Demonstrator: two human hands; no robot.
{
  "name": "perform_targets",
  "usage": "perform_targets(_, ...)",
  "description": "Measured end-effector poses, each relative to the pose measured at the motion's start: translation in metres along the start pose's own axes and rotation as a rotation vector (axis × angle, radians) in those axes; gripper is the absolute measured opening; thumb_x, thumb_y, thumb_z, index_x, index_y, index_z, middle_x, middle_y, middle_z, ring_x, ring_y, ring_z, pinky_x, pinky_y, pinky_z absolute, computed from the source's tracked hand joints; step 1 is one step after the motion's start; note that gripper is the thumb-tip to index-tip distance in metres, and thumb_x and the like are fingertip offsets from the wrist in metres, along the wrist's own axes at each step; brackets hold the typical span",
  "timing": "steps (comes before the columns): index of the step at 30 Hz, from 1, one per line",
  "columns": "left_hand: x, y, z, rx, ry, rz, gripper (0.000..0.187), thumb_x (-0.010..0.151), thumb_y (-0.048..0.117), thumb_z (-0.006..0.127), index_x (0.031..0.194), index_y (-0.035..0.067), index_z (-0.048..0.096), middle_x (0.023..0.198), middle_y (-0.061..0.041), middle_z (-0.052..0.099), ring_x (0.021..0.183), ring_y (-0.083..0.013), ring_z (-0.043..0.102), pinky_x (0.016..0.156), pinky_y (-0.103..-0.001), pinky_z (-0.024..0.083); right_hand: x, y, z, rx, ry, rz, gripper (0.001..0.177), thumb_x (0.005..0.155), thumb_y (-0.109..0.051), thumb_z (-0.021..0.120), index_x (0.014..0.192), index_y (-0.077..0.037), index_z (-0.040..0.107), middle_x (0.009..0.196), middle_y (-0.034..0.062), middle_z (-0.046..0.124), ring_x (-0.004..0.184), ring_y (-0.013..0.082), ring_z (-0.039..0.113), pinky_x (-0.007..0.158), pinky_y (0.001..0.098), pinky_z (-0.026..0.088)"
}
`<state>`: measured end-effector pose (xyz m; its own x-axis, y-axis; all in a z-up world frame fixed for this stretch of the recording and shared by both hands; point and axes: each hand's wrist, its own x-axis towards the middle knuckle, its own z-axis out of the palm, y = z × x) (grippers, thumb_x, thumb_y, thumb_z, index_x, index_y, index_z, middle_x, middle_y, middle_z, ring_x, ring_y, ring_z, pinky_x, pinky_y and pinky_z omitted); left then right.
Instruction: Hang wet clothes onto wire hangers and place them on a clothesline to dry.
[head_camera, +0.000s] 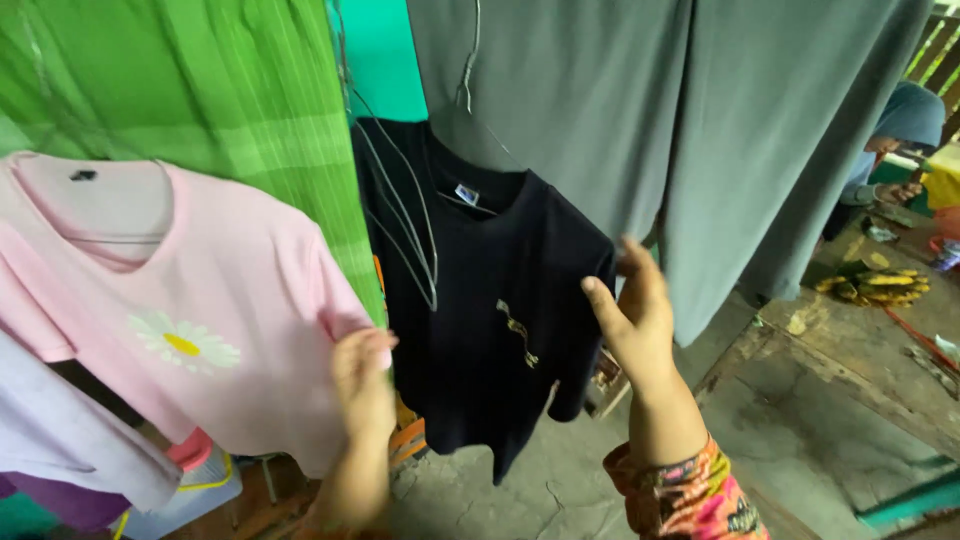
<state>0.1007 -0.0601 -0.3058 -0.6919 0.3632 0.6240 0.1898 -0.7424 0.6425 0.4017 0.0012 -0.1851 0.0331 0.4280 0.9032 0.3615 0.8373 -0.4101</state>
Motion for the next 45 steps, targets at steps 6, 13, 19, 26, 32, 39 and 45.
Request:
perform_targets(6, 0.023, -0.017, 0.064, 0.364, -0.561, 0.039, 0.014, 0.097, 0.016, 0.071, 0.110, 0.016, 0.077, 0.091, -0.008, 0.071, 0.084, -0.0289, 0.073, 0.079, -0.038, 0.060, -0.009, 0.053, -0.003, 0.063, -0.115, 0.558, 0.014, 0.097, -0.022, 0.077, 0.103, -0.010, 0.076, 0.076, 0.0063, 0.071, 0.071, 0.0159, 0.067, 0.064, 0.0312, 0.055)
perform_targets(13, 0.113, -0.031, 0.127, 0.390, -0.461, 0.586, 0.027, 0.098, 0.012, 0.067, 0.124, 0.007, 0.065, 0.120, -0.019, 0.058, 0.115, -0.0415, 0.059, 0.099, -0.050, 0.048, 0.008, 0.047, -0.023, 0.066, -0.014, 0.532, 0.015, 0.100, -0.019, 0.074, 0.092, -0.006, 0.073, 0.063, 0.0056, 0.061, 0.062, 0.0137, 0.056, 0.057, 0.0295, 0.049)
perform_targets(19, 0.166, -0.030, 0.165, 0.531, -0.344, 0.730, 0.061, 0.098, 0.017, 0.072, 0.152, 0.003, 0.047, 0.149, -0.027, 0.041, 0.135, -0.0499, 0.047, 0.111, -0.058, 0.039, 0.055, 0.020, -0.040, -0.509, 0.034, -0.256, 0.030, 0.096, -0.019, 0.077, 0.117, -0.001, 0.067, 0.094, 0.0166, 0.067, 0.088, 0.0371, 0.067, 0.078, 0.0454, 0.053)
perform_targets(26, 0.228, -0.081, 0.174, 0.625, -0.339, 0.972, 0.015, 0.103, 0.027, 0.066, 0.109, 0.015, 0.074, 0.087, -0.005, 0.062, 0.080, -0.0317, 0.063, 0.079, -0.043, 0.051, 0.109, 0.034, -0.005, -1.003, -0.074, -0.615, 0.010, 0.096, -0.024, 0.063, 0.096, -0.016, 0.070, 0.082, -0.0005, 0.069, 0.079, 0.0226, 0.072, 0.075, 0.0349, 0.052)
perform_targets(32, 0.227, -0.078, 0.171, 0.679, -0.361, 0.923, 0.014, 0.105, 0.030, 0.064, 0.105, 0.021, 0.074, 0.085, -0.002, 0.061, 0.078, -0.0293, 0.063, 0.077, -0.042, 0.052, 0.135, 0.026, 0.039, -1.023, -0.121, -0.654, 0.013, 0.099, -0.022, 0.056, 0.097, -0.020, 0.069, 0.081, -0.0004, 0.071, 0.076, 0.0219, 0.075, 0.070, 0.0338, 0.056)
perform_targets(39, 0.245, -0.077, 0.142, 0.680, -0.373, 0.920, 0.012, 0.104, 0.022, 0.067, 0.110, 0.017, 0.076, 0.091, -0.008, 0.065, 0.083, -0.0349, 0.065, 0.081, -0.046, 0.051, 0.141, 0.016, 0.041, -1.008, -0.191, -0.677, 0.014, 0.098, -0.022, 0.058, 0.106, -0.020, 0.069, 0.083, 0.0012, 0.070, 0.070, 0.0220, 0.075, 0.060, 0.0322, 0.056)
perform_targets(45, 0.249, -0.084, 0.129, 0.637, -0.456, 0.941, 0.020, 0.112, 0.026, 0.060, 0.112, 0.011, 0.074, 0.094, -0.011, 0.063, 0.090, -0.0363, 0.065, 0.087, -0.047, 0.050, 0.140, 0.012, 0.012, -0.858, -0.185, -0.574, 0.020, 0.100, -0.029, 0.071, 0.111, -0.012, 0.072, 0.087, 0.0100, 0.072, 0.077, 0.0309, 0.076, 0.067, 0.0373, 0.060)
